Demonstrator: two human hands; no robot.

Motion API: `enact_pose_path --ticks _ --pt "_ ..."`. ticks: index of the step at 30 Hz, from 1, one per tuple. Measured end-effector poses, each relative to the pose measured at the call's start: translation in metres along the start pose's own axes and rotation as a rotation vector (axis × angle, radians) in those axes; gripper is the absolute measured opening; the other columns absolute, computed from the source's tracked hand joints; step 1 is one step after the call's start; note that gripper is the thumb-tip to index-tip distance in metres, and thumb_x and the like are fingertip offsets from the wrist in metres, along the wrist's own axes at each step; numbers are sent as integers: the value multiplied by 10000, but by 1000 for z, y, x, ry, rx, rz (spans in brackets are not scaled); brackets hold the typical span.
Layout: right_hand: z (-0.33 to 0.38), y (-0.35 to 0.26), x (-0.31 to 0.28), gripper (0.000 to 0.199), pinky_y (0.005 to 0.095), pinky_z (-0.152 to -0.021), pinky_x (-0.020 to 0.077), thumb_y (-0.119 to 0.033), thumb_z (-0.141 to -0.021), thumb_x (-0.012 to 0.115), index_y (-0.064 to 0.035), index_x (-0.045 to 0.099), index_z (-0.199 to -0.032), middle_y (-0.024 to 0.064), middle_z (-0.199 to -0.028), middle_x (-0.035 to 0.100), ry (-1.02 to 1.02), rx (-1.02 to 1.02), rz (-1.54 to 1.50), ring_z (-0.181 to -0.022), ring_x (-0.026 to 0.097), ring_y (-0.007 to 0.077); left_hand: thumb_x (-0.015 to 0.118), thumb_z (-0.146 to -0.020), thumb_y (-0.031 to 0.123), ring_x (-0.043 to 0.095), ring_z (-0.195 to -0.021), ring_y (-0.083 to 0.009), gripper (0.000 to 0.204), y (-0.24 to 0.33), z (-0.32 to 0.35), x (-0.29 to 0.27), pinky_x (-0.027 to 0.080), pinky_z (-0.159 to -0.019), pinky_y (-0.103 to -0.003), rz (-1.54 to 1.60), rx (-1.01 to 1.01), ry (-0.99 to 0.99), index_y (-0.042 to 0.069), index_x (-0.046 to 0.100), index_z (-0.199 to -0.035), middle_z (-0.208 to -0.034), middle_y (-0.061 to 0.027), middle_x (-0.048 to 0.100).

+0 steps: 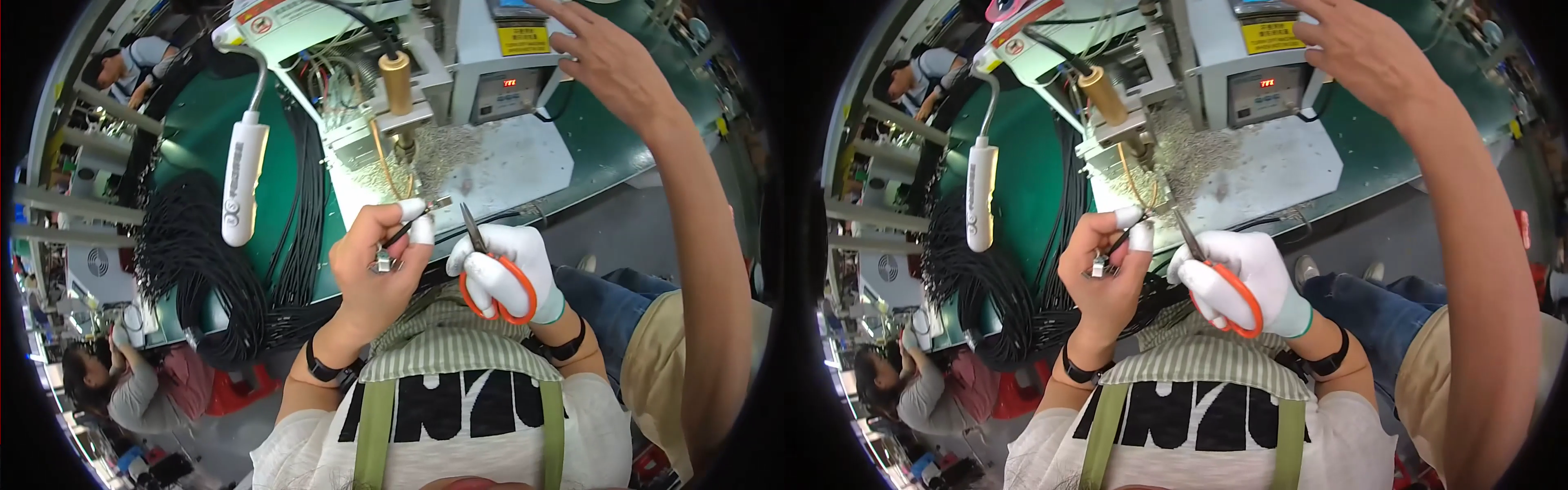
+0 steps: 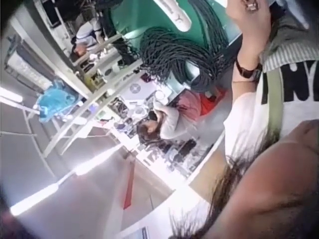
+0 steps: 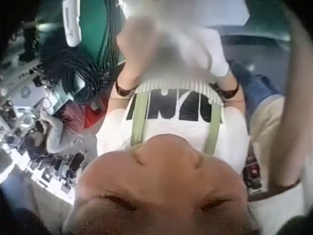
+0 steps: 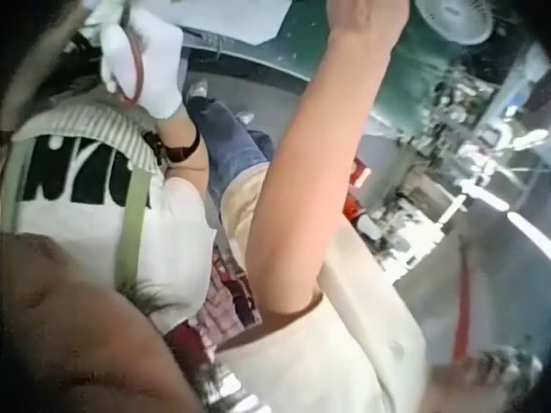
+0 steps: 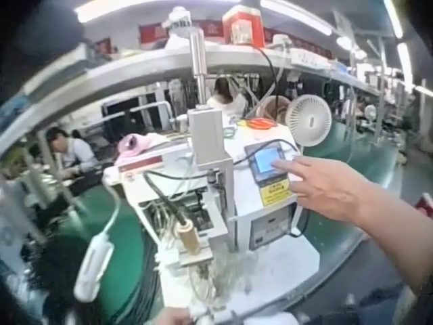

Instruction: The person trims the wire ends of a cable using shears and then uses a machine to press a connector onto the cable. This process is repeated for several cables before the person gathers the finished assemblies together.

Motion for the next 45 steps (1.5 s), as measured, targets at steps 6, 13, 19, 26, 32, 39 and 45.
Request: enact_pose_path --ticks 6,13,19,26,32,39,45 --pt "-4 9 -4 248 231 -406 370 -161 -899 480 54 586 -838 31 -486 518 -38 62 0 -393 472 84 672 -769 -51 400 -580 16 180 -1 -5 17 306 -526 -136 109 18 -25 -35 609 -938 -681 46 539" --pt "-8 10 -3 259 231 -415 379 -168 -887 472 56 584 -822 38 -465 516 -53 77 25 -374 464 89 671 -766 -55 401 -581 13 189 -3 -4 15 309 -531 -136 91 12 -29 -38 609 -944 -681 44 537" --pt "-8 11 -2 265 237 -420 396 -169 -886 476 63 590 -830 48 -477 534 -82 84 3 -391 495 102 668 -764 -57 394 -582 10 194 -3 -4 14 308 -534 -137 64 13 -35 -38 608 -949 -679 45 532" --pt "-8 14 -6 266 247 -450 438 -157 -879 477 79 599 -864 76 -521 575 -45 88 2 -442 560 136 665 -756 -68 382 -583 9 213 -3 -4 18 302 -536 -140 55 -7 -61 -38 605 -959 -681 40 531" --pt "-6 9 -6 256 256 -457 454 -144 -874 480 82 601 -873 93 -542 587 -55 81 20 -456 576 147 695 -681 -61 422 -505 -54 279 -2 -7 20 370 -480 -193 45 33 -37 -9 588 -933 -568 0 451" --pt "-6 14 -6 248 254 -458 459 -144 -882 487 79 598 -874 97 -565 594 -43 93 -12 -469 585 148 693 -676 -63 435 -507 -53 290 -2 -3 16 377 -482 -194 26 42 -57 -9 594 -943 -572 0 463" --pt "-8 44 17 237 251 -461 466 -143 -890 499 72 596 -874 92 -572 593 -109 152 -104 -479 590 147 692 -685 -59 442 -522 -48 279 -16 19 -4 387 -494 -192 -57 -73 -58 -14 598 -944 -576 4 473"
Point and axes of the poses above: each hand's wrist, its own z-axis away from the middle knuckle, its own x-axis out of the palm, y = z × x, the point moved 10 cm from there along -z, towards the middle knuckle
